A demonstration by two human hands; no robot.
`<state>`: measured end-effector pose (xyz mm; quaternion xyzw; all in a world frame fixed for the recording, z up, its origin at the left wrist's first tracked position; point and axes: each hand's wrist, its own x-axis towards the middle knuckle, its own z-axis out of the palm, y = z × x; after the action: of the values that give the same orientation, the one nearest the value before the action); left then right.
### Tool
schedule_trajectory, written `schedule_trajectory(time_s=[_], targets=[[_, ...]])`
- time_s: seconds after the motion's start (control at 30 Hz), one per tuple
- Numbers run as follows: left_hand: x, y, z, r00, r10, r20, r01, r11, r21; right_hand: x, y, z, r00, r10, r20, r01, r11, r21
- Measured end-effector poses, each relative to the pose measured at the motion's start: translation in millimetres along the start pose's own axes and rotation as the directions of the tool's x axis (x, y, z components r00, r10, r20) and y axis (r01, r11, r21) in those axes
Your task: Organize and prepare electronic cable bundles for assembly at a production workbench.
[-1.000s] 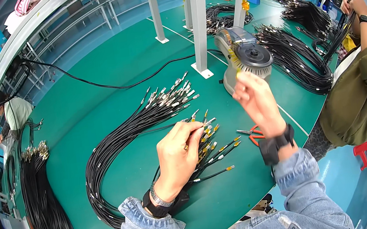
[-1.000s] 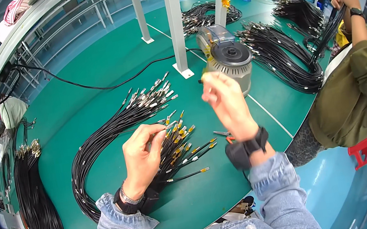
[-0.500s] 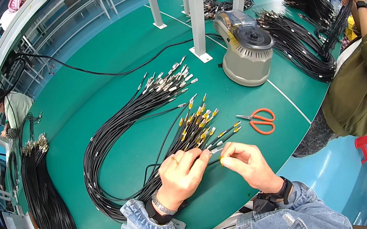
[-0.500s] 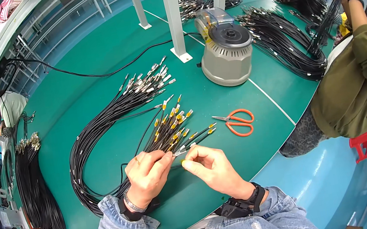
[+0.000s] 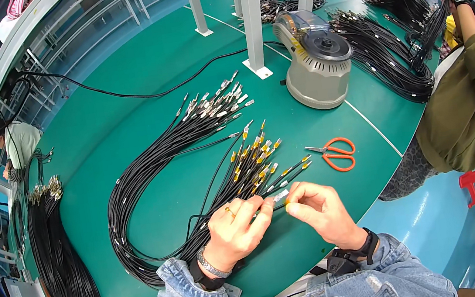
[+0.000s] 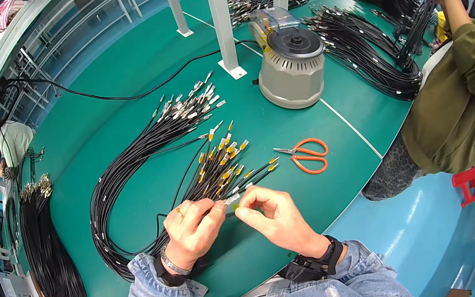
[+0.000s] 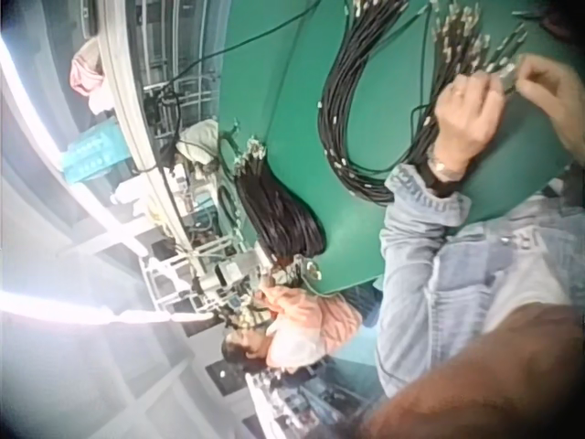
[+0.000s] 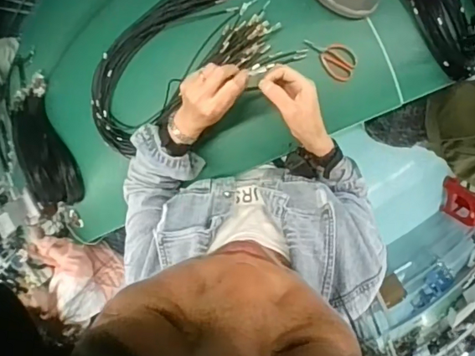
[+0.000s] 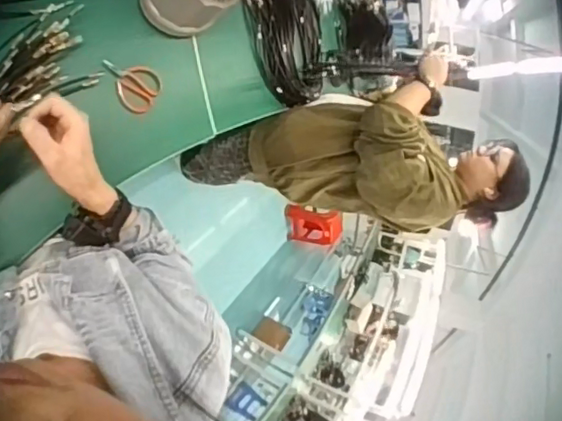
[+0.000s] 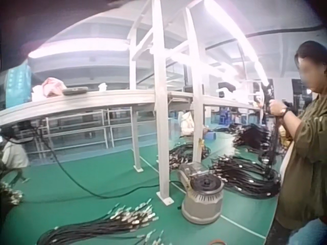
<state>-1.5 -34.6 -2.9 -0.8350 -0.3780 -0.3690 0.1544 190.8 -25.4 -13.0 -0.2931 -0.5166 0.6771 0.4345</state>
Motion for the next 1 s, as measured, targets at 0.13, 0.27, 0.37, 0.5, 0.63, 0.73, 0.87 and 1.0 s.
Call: schedule_trajectory(time_s=[0.13,0.27,0.37,0.5,0.63,0.73,0.87,1.0], targets=[[1,-3,2,0.989,-0.143,-0.036,0.139,0.986,-0.093,9,-4,-16,0.957,-0.253,-0.145,0.201,0.933,-0.298],[5,-7,-2,0.943,-0.333,-0.023,0.315,0.911,-0.265,18,-8,-68,0.918,-0.393,-0.052,0.158,0.483,-0.861],[7,-9,-8,0.901,-0.428,0.073,0.426,0.837,-0.344,14,-5,-96,0.969,-0.247,-0.031,-0.011,0.081,-0.997],[6,-12,-14,0.865,-0.471,0.174,0.501,0.786,-0.363,18,-4,-102,0.988,-0.146,-0.041,-0.042,-0.001,-0.999],[6,-16,-17,0.860,-0.455,0.230,0.510,0.764,-0.395,23,-8,-101,0.995,-0.095,-0.029,-0.034,-0.046,-0.998],[6,-18,-20,0.859,-0.438,0.265,0.512,0.746,-0.426,27,-13,-103,0.998,-0.048,-0.031,-0.026,0.114,-0.993],[4,-22,-27,0.875,-0.378,0.304,0.481,0.750,-0.453,19,-15,-92,0.996,0.077,-0.052,-0.091,0.677,-0.730],[-2,-24,-25,0.910,-0.308,0.279,0.403,0.817,-0.413,13,-32,-63,0.984,0.175,0.033,-0.156,0.934,-0.322]])
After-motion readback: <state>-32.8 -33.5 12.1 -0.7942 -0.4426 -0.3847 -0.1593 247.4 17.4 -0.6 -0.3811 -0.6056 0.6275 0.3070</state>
